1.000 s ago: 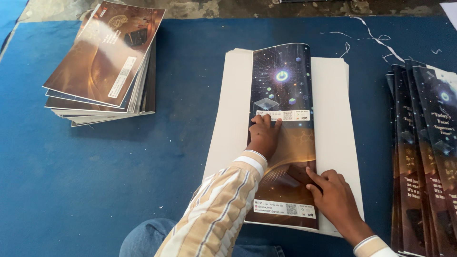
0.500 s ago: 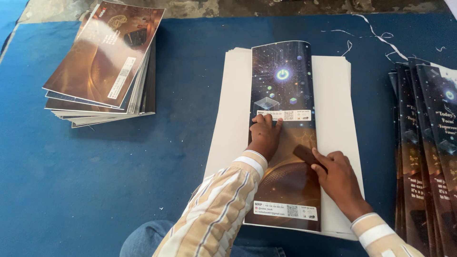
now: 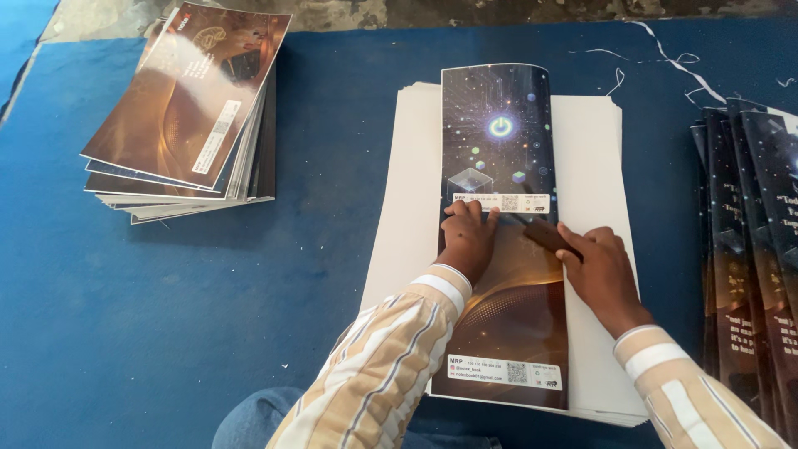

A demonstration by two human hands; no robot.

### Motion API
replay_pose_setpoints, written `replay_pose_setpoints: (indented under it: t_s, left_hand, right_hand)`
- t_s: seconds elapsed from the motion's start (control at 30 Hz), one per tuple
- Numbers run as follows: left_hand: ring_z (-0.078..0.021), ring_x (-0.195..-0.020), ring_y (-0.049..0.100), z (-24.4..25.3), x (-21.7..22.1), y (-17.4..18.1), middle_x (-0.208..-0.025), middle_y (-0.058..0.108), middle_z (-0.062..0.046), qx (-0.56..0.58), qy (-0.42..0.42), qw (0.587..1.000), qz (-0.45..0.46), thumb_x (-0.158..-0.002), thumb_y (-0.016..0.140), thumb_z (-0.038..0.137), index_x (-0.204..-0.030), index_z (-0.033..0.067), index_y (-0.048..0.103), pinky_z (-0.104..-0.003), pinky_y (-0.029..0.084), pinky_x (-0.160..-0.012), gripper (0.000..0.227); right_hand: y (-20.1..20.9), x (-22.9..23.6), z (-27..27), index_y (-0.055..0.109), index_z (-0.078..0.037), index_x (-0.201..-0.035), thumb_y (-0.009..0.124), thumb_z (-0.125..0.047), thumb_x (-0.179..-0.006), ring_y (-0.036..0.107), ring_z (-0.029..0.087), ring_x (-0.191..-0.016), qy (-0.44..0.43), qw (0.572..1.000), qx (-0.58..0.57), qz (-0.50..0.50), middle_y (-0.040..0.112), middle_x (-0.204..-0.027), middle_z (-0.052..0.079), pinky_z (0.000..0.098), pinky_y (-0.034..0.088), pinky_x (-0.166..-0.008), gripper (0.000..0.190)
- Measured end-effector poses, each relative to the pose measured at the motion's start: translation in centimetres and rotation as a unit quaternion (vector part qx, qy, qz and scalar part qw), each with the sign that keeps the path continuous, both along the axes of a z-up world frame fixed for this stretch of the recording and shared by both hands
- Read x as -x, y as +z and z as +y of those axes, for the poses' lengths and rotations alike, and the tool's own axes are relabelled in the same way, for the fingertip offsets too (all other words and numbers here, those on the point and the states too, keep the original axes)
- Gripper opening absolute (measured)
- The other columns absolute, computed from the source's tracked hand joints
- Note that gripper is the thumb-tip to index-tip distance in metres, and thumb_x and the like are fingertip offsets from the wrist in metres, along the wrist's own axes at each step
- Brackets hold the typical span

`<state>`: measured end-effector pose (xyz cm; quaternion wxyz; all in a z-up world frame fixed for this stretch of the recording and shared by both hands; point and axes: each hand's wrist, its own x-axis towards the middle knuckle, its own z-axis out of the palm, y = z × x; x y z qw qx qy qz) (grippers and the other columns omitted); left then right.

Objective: The person places a printed cover sheet onto a stack of white paper and uses a wooden block to press and smooth the spine. The person repeats this process for multiple units, folding the cover over the paper stack and pressing the edges to secure the binding.

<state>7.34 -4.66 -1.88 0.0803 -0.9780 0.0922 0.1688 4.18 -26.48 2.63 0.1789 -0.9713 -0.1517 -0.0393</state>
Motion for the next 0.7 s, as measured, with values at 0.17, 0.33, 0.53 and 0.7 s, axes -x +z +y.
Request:
replay_pose_setpoints:
  t_s: [0.17, 0.33, 0.53, 0.7]
  left_hand:
    - [-0.0507, -0.123, 0.045, 0.0, 0.0, 0.4, -0.143, 0.042, -0.026, -0.008, -0.009, 1.000, -0.001, -0.096, 0.062, 0.033, -0.164, 0.0202, 0.022, -0.047, 0.057, -0.073, 0.081]
    - [-0.0513, -0.126, 0.044, 0.1, 0.1, 0.8, -0.144, 0.041, -0.027, 0.006, -0.004, 1.000, 0.015, -0.096, 0.062, 0.034, -0.164, 0.0207, 0.021, -0.048, 0.058, -0.074, 0.081]
    - [-0.0515, -0.126, 0.044, 0.2, 0.4, 1.5, -0.145, 0.041, -0.027, -0.002, -0.014, 1.000, 0.018, -0.091, 0.070, 0.035, -0.165, 0.0187, 0.020, -0.047, 0.057, -0.077, 0.090]
    - [-0.0505, -0.127, 0.044, 0.4, 0.7, 2.6, -0.146, 0.040, -0.029, -0.010, -0.023, 0.999, 0.037, -0.083, 0.080, 0.038, -0.165, 0.0174, 0.018, -0.046, 0.057, -0.080, 0.106]
  right_hand:
    - [-0.4, -1.6, 0.2, 0.073, -0.020, -0.131, 0.076, -0.019, -0.089, 0.057, 0.035, -0.097, -0.007, 1.000, -0.006, -0.012, 0.060, -0.105, 0.017, 0.0421, 0.049, -0.090, 0.042]
    - [-0.7, -3.2, 0.4, 0.073, -0.023, -0.132, 0.078, -0.019, -0.089, 0.057, 0.035, -0.097, -0.011, 1.000, -0.002, -0.019, 0.060, -0.105, 0.017, 0.0426, 0.049, -0.090, 0.044]
    - [-0.9, -5.4, 0.6, 0.074, -0.024, -0.131, 0.078, -0.019, -0.089, 0.058, 0.036, -0.099, -0.006, 0.999, -0.014, -0.037, 0.061, -0.106, 0.017, 0.0432, 0.051, -0.091, 0.043]
    - [-0.6, -6.7, 1.1, 0.075, -0.023, -0.130, 0.079, -0.017, -0.089, 0.059, 0.035, -0.100, -0.011, 0.999, -0.006, -0.034, 0.062, -0.107, 0.018, 0.0428, 0.051, -0.091, 0.042]
